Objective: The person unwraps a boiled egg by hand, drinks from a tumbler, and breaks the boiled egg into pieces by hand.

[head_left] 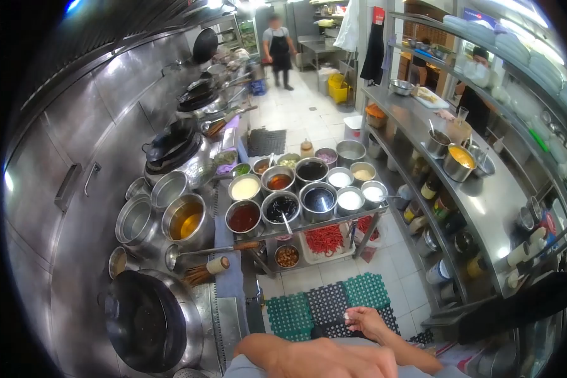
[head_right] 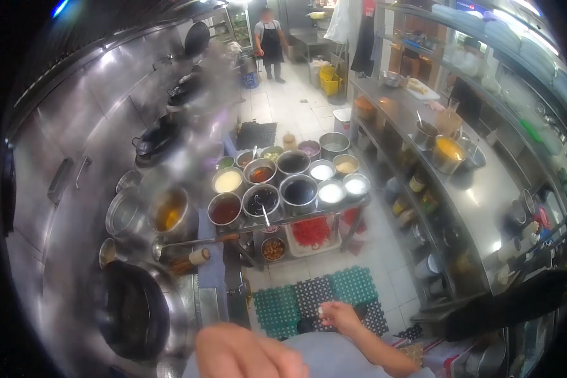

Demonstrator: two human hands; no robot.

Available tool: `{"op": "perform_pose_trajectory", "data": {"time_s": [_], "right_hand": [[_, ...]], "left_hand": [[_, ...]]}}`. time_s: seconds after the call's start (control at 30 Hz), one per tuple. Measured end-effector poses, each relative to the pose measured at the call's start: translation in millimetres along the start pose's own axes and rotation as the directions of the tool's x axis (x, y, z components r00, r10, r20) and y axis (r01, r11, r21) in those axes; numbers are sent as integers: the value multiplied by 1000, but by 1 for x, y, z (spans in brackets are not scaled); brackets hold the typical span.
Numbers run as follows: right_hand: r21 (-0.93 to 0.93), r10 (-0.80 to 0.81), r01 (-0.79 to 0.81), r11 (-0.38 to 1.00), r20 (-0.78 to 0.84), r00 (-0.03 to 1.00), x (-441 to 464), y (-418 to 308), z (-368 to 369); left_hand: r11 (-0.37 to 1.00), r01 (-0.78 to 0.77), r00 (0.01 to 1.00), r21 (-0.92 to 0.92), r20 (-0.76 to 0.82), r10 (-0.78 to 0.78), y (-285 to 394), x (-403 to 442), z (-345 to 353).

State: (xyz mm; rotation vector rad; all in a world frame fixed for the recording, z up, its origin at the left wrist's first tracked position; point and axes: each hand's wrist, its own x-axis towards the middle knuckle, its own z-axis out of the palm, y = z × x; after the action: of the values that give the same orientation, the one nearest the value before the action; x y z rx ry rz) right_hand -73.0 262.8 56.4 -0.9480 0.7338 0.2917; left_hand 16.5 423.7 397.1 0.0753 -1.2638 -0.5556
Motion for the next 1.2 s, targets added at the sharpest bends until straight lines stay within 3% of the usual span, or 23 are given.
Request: {"op": "perform_pose_trajectory", "data": {"time_s": [0.13,0.2,0.27,0.3,0.37,0.43,0.47,0.57,0.6,0.67,0.73,0.77,0.8,0.83,0.87,0.93,1.0,1.1,1.17,1.2], "right_hand": [[46,10,-9,999,-26,1000,1,-2,4],[57,25,-22,998,-42,999,-3,-11,9],[125,-53,46,991,55,997,-3,-20,6],[163,-91,75,984,97,991,-5,-25,6],[33,-117,114,993,103,988,-20,-57,21],[-8,-126,129,992,147,981,-33,-88,35],[-41,-160,171,984,192,968,-45,-108,46],[-60,-216,253,966,355,909,-98,-167,92],[-18,-214,246,969,433,876,-122,-185,109],[-124,-128,266,956,639,759,-176,-223,137],[-64,-124,316,947,832,541,-209,-236,152],[39,-122,195,980,892,435,-221,-228,158],[129,-206,246,961,925,318,-222,-223,164],[227,-286,276,934,938,194,-223,-219,170],[342,-402,456,822,915,39,-218,-218,181],[468,-476,609,641,864,-164,-213,-217,191],[492,-475,639,591,853,-218,-210,-219,194],[400,-327,611,683,916,-234,-197,-236,194],[268,-271,658,704,957,-101,-198,-250,190],[193,-302,711,677,953,28,-205,-254,185]], "left_hand": [[988,-125,992,89,9,125,-8,-7,-1],[959,-114,987,258,-82,139,-12,-17,-11],[874,122,927,471,-370,70,1,-43,-11],[859,212,875,466,-483,46,0,-56,-12],[822,383,737,420,-676,1,-6,-85,-20],[866,436,541,245,-840,-35,-4,-117,-27],[881,447,429,152,-901,-62,-3,-132,-30],[951,304,237,-52,-963,-128,3,-175,-38],[954,293,198,-66,-972,-128,3,-178,-38],[963,259,122,-73,-987,-108,1,-181,-36],[947,306,96,-94,-987,-129,1,-185,-35],[938,331,87,-100,-987,-136,2,-185,-34],[947,302,172,-108,-971,-165,3,-185,-35],[950,289,174,-116,-970,-171,4,-186,-34],[954,272,179,-125,-968,-178,3,-187,-34],[951,276,217,-138,-955,-201,2,-190,-34],[943,299,213,-147,-953,-216,0,-190,-34],[925,338,199,-175,-947,-252,-2,-189,-34],[922,328,188,-205,-942,-277,-8,-190,-38],[924,308,175,-225,-942,-288,-11,-195,-42]]}}
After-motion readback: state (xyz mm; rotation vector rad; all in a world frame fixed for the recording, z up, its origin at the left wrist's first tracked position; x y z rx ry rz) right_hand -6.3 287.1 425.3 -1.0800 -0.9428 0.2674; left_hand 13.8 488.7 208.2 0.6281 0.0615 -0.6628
